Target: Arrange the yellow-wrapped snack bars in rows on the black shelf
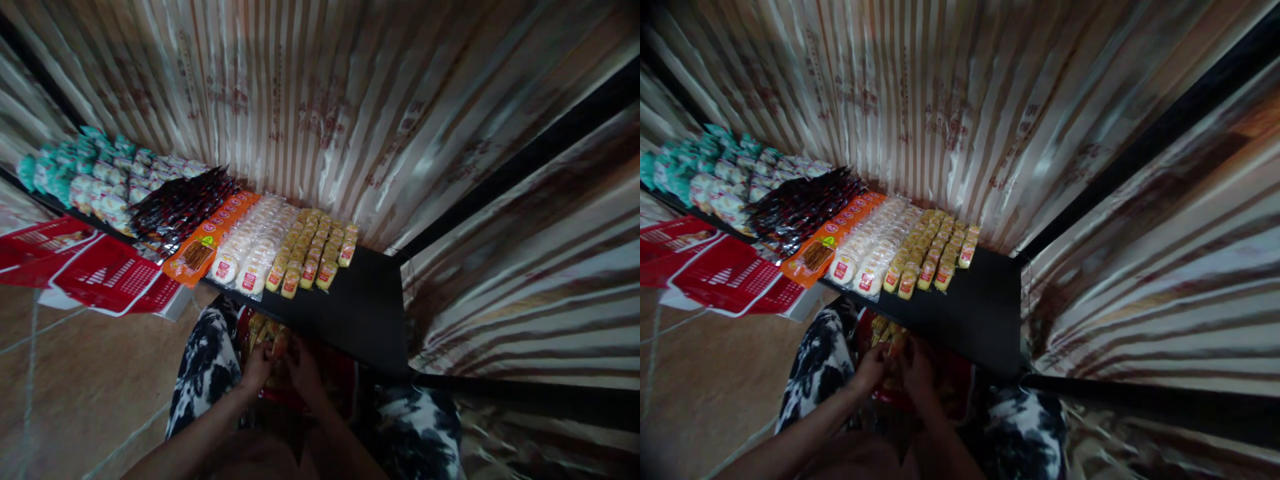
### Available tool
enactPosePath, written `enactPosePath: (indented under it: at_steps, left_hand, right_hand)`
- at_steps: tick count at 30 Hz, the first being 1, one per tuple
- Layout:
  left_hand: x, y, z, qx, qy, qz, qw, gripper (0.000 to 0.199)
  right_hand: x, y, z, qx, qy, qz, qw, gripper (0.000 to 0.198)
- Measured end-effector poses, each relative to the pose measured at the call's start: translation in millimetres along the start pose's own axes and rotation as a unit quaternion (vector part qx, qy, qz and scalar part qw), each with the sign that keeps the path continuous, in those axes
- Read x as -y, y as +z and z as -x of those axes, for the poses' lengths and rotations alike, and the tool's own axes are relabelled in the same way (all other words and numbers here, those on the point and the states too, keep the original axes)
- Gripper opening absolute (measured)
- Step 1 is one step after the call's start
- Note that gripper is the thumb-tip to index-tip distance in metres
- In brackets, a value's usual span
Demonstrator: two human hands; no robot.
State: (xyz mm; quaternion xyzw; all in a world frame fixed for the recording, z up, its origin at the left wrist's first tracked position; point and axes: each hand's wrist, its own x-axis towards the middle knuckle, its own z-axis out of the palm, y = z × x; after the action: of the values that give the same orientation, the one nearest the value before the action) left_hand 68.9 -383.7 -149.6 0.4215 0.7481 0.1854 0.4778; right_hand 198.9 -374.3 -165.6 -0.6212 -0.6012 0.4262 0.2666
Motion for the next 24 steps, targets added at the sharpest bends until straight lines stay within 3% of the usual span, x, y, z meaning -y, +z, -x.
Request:
enactPosePath:
  at_steps: [5, 10, 14, 18, 24]
  left_hand:
    - [-3, -4, 27, -0.04, 0.144, 0.02, 0.989, 0.028]
    - [-42, -7, 50, -0.058, 0.215, 0.041, 0.974, 0.034]
    - [-88, -7, 54, -0.07, 0.275, 0.004, 0.959, 0.028]
    - [-126, 4, 48, -0.071, 0.288, -0.031, 0.954, 0.027]
    - [-157, 36, 37, -0.062, 0.341, 0.01, 0.938, 0.042]
  right_hand:
    - [20, -25, 28, -0.067, -0.022, -0.021, 0.997, 0.042]
    - [39, -56, 37, -0.096, -0.015, -0.1, 0.99, 0.046]
    - [46, -79, 27, -0.137, -0.013, -0.144, 0.98, 0.042]
    - [48, -103, 8, -0.197, -0.012, -0.161, 0.967, 0.042]
    - [34, -132, -32, -0.24, -0.008, -0.172, 0.955, 0.05]
